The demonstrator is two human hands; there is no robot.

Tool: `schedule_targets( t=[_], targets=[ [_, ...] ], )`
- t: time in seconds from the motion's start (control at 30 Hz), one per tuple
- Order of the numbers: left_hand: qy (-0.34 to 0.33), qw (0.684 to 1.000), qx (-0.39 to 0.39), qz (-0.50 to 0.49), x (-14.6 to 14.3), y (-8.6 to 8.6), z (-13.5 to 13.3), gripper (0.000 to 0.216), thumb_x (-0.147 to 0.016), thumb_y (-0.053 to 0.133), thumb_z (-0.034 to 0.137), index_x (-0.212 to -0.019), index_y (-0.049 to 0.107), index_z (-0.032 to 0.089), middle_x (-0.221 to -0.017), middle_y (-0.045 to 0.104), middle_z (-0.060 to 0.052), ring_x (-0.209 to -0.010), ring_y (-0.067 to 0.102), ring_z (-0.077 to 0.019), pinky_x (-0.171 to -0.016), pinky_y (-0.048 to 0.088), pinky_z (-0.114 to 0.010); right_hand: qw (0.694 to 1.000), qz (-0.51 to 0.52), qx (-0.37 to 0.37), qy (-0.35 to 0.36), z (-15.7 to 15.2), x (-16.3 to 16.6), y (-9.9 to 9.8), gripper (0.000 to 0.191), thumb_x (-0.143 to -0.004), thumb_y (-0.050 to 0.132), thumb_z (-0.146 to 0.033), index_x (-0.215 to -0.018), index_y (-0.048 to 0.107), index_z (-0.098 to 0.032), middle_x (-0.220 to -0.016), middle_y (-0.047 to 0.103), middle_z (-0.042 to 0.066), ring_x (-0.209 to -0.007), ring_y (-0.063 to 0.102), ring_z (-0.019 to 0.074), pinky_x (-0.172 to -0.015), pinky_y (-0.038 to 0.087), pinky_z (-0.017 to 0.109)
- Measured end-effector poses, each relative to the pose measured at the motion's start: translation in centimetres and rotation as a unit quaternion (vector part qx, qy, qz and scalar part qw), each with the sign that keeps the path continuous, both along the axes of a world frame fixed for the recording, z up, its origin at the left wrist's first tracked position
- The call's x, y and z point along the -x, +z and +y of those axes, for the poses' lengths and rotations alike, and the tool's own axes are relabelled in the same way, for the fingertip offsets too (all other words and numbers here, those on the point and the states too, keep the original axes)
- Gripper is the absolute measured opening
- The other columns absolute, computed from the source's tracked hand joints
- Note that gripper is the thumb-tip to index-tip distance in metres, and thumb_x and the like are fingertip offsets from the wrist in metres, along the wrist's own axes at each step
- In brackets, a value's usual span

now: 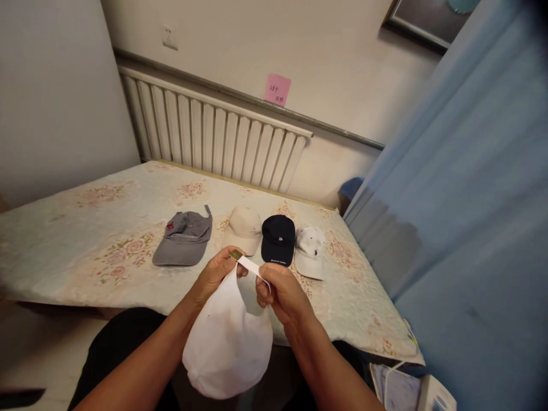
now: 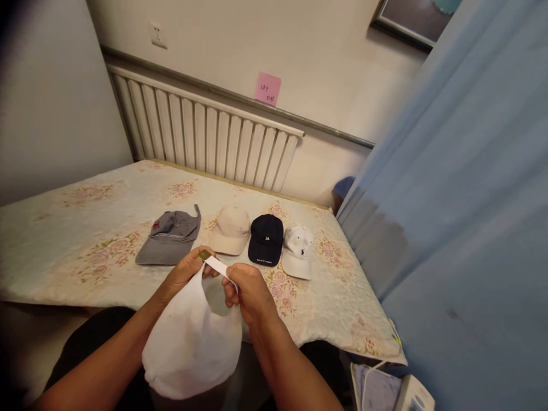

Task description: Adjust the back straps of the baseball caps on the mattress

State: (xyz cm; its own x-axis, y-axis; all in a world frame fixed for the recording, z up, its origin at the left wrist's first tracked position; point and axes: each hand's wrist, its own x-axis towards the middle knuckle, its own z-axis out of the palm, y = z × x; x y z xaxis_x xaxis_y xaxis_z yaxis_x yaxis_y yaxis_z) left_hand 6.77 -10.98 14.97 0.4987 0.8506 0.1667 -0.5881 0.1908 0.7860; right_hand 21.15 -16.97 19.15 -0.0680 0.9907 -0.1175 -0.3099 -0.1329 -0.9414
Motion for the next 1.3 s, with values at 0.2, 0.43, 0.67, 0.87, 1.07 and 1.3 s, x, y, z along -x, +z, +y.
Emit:
schedule_targets(
  t=[0.2, 0.43, 0.67, 0.87, 1.07, 1.3],
  targets=[
    [-0.027, 0.999, 0.009, 0.046, -0.2, 0.0, -0.3, 0.021, -0.079, 0.066, 0.037, -0.084, 0.056, 0.020, -0.062, 0.056, 0.004, -0.050, 0.052, -0.0094, -0.050, 0.041, -0.020, 1.000, -0.001, -0.006, 0.006, 0.1, 0.2, 0.1, 0.018, -0.073, 0.055, -0.028, -0.058, 0.055, -0.018, -0.038, 0.042, -0.007, -0.034, 0.029, 0.0062, -0.039, 0.029, 0.022],
    [-0.090, 0.994, -0.019, 0.058, -0.5, -0.1, -0.7, 0.024, -0.078, 0.066, 0.035, -0.093, 0.055, 0.021, -0.072, 0.068, -0.003, -0.060, 0.066, -0.0216, -0.062, 0.051, -0.036, 1.000, 0.000, -0.012, 0.020, 0.4, 0.0, -0.1, 0.018, -0.073, 0.058, -0.030, -0.060, 0.056, -0.017, -0.039, 0.044, -0.006, -0.035, 0.030, 0.0060, -0.039, 0.028, 0.022],
    [-0.069, 0.979, -0.090, 0.170, 0.2, 1.0, 0.2, 0.023, -0.075, 0.068, 0.026, -0.095, 0.063, 0.018, -0.081, 0.069, -0.002, -0.072, 0.064, -0.0159, -0.070, 0.047, -0.028, 0.997, -0.014, -0.033, 0.071, 0.7, -1.7, -0.9, 0.023, -0.074, 0.062, -0.036, -0.062, 0.055, -0.017, -0.037, 0.040, -0.009, -0.035, 0.027, 0.0049, -0.041, 0.027, 0.021],
    [-0.090, 0.962, -0.113, 0.233, 0.1, 2.5, 0.1, 0.029, -0.068, 0.066, 0.013, -0.096, 0.065, 0.019, -0.082, 0.068, 0.000, -0.073, 0.061, -0.0140, -0.068, 0.042, -0.024, 0.994, -0.023, -0.036, 0.102, 0.4, -3.0, -1.1, 0.028, -0.075, 0.067, -0.039, -0.064, 0.051, -0.019, -0.041, 0.038, -0.011, -0.038, 0.026, 0.0042, -0.043, 0.025, 0.021],
    [-0.121, 0.952, -0.101, 0.262, -0.6, 3.0, -0.1, 0.029, -0.069, 0.071, 0.023, -0.096, 0.062, 0.018, -0.067, 0.060, 0.005, -0.061, 0.052, -0.0100, -0.061, 0.036, -0.022, 0.983, -0.159, -0.037, 0.085, 0.2, -4.0, -1.4, 0.028, -0.073, 0.069, -0.040, -0.067, 0.054, -0.017, -0.043, 0.042, -0.009, -0.039, 0.031, 0.0045, -0.042, 0.020, 0.020],
    [-0.148, 0.947, -0.091, 0.269, -0.5, 2.8, -0.2, 0.025, -0.077, 0.066, 0.032, -0.097, 0.062, 0.017, -0.073, 0.061, 0.002, -0.066, 0.052, -0.0113, -0.063, 0.035, -0.023, 0.982, -0.165, -0.002, 0.087, -0.4, -4.3, -1.1, 0.029, -0.067, 0.072, -0.040, -0.062, 0.054, -0.017, -0.042, 0.037, -0.011, -0.037, 0.026, 0.0031, -0.039, 0.014, 0.021]
  ],
)
